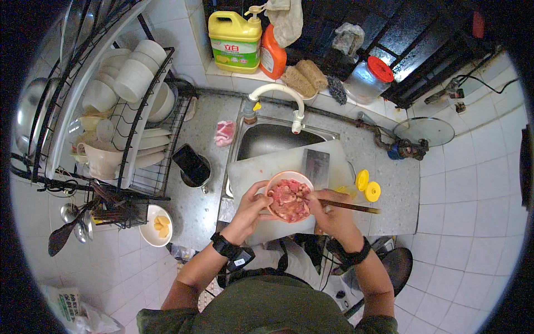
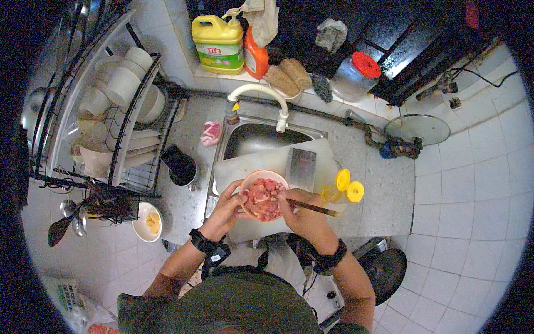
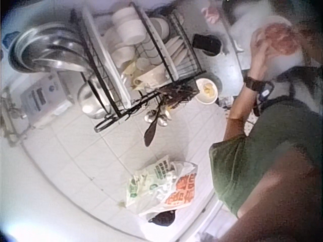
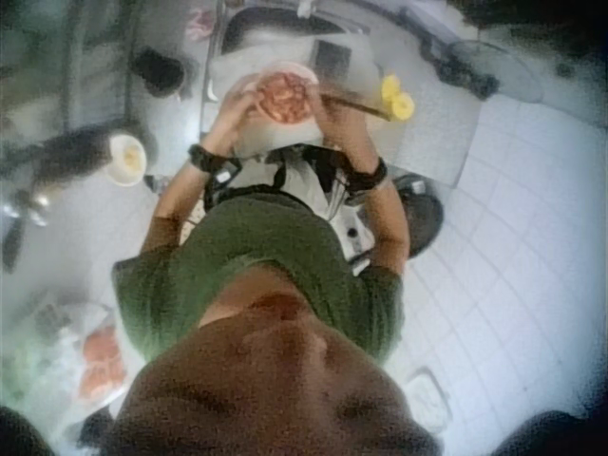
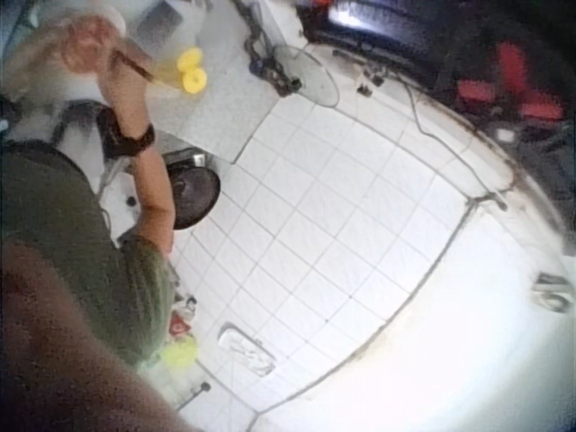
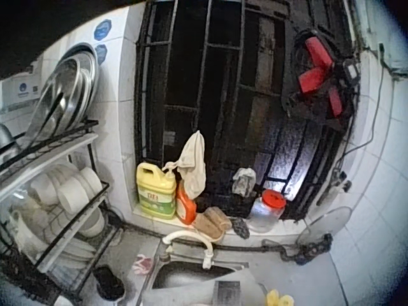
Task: The person adds seasoning from a jar, a squeeze bottle, and a liquid bottle into a bowl of meat, then stirs the contents with a pair of chopsticks.
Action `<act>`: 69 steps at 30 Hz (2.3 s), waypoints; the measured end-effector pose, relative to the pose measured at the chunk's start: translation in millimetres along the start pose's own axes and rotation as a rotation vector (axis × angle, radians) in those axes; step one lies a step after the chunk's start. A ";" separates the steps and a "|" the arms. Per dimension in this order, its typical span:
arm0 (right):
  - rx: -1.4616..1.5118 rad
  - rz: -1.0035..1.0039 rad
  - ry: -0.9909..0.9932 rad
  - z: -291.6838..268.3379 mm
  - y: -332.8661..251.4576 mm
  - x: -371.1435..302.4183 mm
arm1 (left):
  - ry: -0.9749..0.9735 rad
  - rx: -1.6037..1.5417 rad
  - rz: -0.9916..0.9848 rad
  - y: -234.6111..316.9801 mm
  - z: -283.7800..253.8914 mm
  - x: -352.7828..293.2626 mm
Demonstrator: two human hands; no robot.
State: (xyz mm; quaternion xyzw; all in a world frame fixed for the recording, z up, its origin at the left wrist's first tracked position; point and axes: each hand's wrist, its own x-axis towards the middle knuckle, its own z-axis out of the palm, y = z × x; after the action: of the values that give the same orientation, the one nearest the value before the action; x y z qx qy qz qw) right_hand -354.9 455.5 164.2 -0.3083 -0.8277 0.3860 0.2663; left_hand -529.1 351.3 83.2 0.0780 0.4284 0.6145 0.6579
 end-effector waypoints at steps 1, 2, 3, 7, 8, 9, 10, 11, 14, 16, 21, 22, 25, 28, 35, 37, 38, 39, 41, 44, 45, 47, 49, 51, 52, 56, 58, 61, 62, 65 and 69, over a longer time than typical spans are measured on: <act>-0.005 0.025 0.036 -8.2 -4.4 -1.7 | 0.025 -0.024 -0.001 -0.2 -3.2 -1.0; -0.010 0.051 0.073 -16.2 -8.9 -2.4 | 0.050 -0.047 -0.001 -0.1 -6.3 -2.2; -0.103 0.099 0.086 -25.6 -13.4 -0.6 | 0.047 -0.050 -0.004 0.1 -6.3 -0.9; -0.058 0.076 -0.013 1.8 1.2 -13.4 | 0.027 -0.038 0.021 0.3 -1.4 3.6; -0.061 0.077 -0.011 3.9 -0.6 -12.3 | 0.023 -0.019 0.013 0.2 1.2 4.4; -0.011 0.099 0.067 6.8 -3.1 -9.8 | 0.027 -0.018 0.013 0.7 1.3 4.1; 0.038 0.121 0.145 7.8 -8.2 -5.8 | 0.030 -0.030 0.027 1.5 1.3 4.1; 0.141 0.277 0.189 -1.4 -19.7 -5.6 | 0.034 -0.041 0.042 2.1 0.8 4.1; -0.145 0.056 0.224 -17.8 -12.7 0.4 | 0.052 -0.036 0.066 5.1 -3.4 2.9; -0.172 0.054 0.188 -1.2 -11.5 -1.0 | 0.032 -0.040 0.061 6.1 0.5 3.1; 0.035 0.136 0.187 -7.3 -15.8 -0.2 | 0.062 -0.058 0.048 7.7 -3.4 -0.4; -0.022 0.206 0.219 -10.8 -15.6 0.7 | 0.054 -0.051 0.056 6.8 -4.8 0.4; 0.148 0.236 0.178 4.8 -15.2 -15.8 | 0.027 -0.037 0.065 8.1 -2.6 1.1; 0.234 0.306 0.131 -3.3 -20.1 -16.9 | 0.040 -0.002 0.073 11.3 -7.3 -0.2; 0.273 0.149 0.166 25.9 -1.2 -13.8 | 0.003 0.085 0.019 11.7 2.5 2.2; 0.273 0.181 0.205 12.6 -5.2 -3.6 | -0.002 0.084 0.022 12.2 3.7 1.2; 0.276 0.222 0.243 5.0 -6.2 -0.7 | -0.004 0.082 0.017 11.7 4.0 0.8; 0.240 0.204 0.286 -0.1 -2.1 -2.0 | -0.030 0.057 0.020 10.0 4.3 1.1; 0.188 0.159 0.232 3.3 6.4 -11.9 | -0.043 0.044 0.025 11.5 10.1 3.7; 0.102 0.185 0.068 2.2 -3.6 -21.7 | -0.039 0.036 0.015 7.9 8.9 4.4; 0.092 0.185 0.110 -5.5 -5.4 -22.8 | -0.030 0.036 0.015 6.6 6.7 3.7; 0.233 0.390 0.102 -23.4 -28.1 -19.4 | -0.016 0.012 0.022 4.0 -0.1 4.5; 0.222 0.285 0.080 -6.2 -25.2 -22.7 | -0.025 -0.006 0.018 1.5 3.0 7.0; 0.159 0.065 0.059 17.4 -14.4 -21.6 | -0.047 0.033 0.003 2.2 7.0 8.2; 0.160 0.060 0.060 16.7 -12.5 -20.3 | -0.048 0.035 0.007 3.0 7.2 7.3; 0.199 0.110 0.246 3.1 -12.8 -8.0 | -0.065 0.087 0.040 5.6 9.1 1.6; 0.083 0.179 0.115 -0.4 -6.3 -12.6 | -0.047 0.090 0.040 7.9 9.3 1.3; 0.029 0.128 0.090 -4.0 -24.2 -17.3 | -0.045 0.039 0.049 6.5 8.1 1.0; 0.062 0.117 0.098 -4.2 -28.4 -16.8 | -0.035 0.026 0.038 4.3 6.1 2.3; 0.070 0.009 0.156 10.2 -18.2 -1.3 | -0.033 0.019 0.017 4.3 12.3 2.0; -0.070 0.042 -0.024 -0.4 -10.9 -13.1 | -0.002 0.016 0.044 6.5 9.1 3.3</act>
State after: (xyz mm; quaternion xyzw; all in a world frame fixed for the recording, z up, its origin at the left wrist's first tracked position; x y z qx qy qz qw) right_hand -349.3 440.7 170.5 -0.3301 -0.8372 0.3657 0.2373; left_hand -528.4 359.6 91.4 0.0933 0.4310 0.6252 0.6439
